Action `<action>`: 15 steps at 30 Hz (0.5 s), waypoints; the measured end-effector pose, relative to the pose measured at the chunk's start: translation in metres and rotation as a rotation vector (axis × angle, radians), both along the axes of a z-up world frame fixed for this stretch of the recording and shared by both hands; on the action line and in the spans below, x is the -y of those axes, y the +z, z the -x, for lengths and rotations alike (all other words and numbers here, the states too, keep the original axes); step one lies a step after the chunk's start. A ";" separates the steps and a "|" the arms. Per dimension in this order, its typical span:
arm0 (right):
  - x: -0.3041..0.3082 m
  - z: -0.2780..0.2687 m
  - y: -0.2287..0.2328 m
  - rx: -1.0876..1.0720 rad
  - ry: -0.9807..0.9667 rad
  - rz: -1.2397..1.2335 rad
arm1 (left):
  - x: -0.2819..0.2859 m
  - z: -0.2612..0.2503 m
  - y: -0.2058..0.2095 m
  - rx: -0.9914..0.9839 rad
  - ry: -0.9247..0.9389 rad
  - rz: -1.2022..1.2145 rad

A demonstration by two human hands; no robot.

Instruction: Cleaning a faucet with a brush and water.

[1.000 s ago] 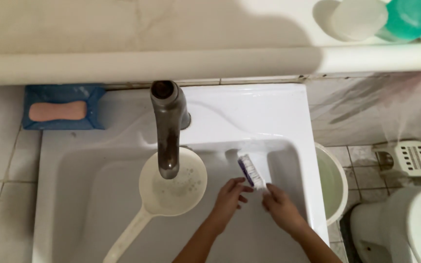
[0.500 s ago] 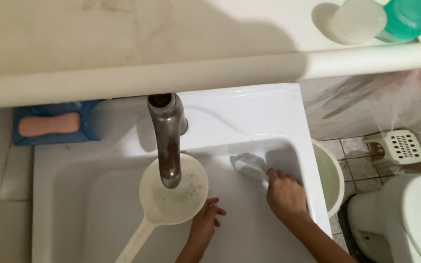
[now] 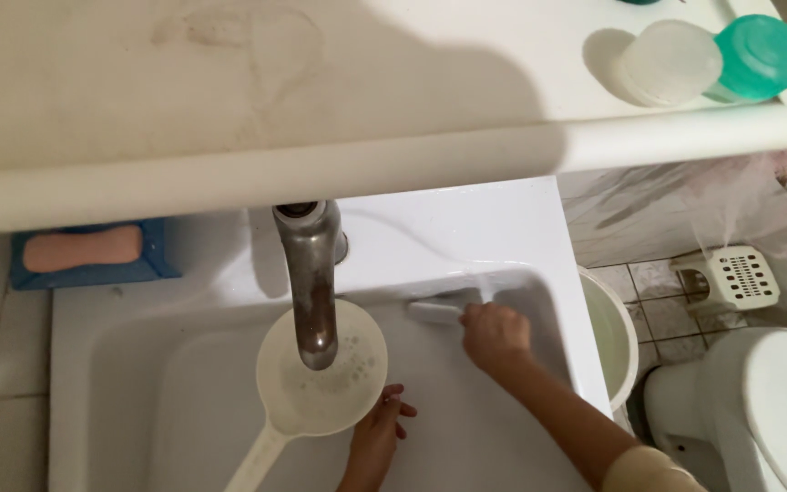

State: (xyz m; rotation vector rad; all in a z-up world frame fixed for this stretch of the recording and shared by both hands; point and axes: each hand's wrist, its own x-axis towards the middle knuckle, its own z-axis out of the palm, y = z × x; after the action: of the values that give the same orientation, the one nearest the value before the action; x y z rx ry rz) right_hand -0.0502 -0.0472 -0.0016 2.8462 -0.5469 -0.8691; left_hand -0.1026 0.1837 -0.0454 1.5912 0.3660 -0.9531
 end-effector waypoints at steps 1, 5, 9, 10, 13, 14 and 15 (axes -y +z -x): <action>-0.007 -0.004 0.001 0.002 0.000 0.001 | -0.001 -0.001 -0.004 0.002 0.000 0.001; -0.016 -0.007 0.006 -0.036 0.030 -0.032 | 0.000 0.000 -0.007 0.041 0.014 0.039; 0.014 0.003 0.009 -0.105 0.062 0.060 | 0.000 -0.001 -0.005 0.040 0.037 0.061; 0.022 0.001 0.011 -0.106 0.063 0.063 | 0.001 0.000 -0.005 0.039 0.039 0.064; 0.033 -0.002 0.020 -0.131 0.086 0.122 | 0.002 0.001 -0.002 0.048 0.053 0.061; 0.029 -0.005 0.024 -0.146 0.043 0.107 | 0.003 0.001 0.000 0.039 0.056 0.059; 0.026 -0.008 0.029 -0.158 0.000 0.092 | 0.004 -0.001 0.002 0.033 0.057 0.057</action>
State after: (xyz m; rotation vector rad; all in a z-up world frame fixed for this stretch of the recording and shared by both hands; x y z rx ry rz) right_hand -0.0421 -0.0730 0.0278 2.6664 -0.5522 -1.0301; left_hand -0.1019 0.1794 -0.0429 1.5347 0.3563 -0.8853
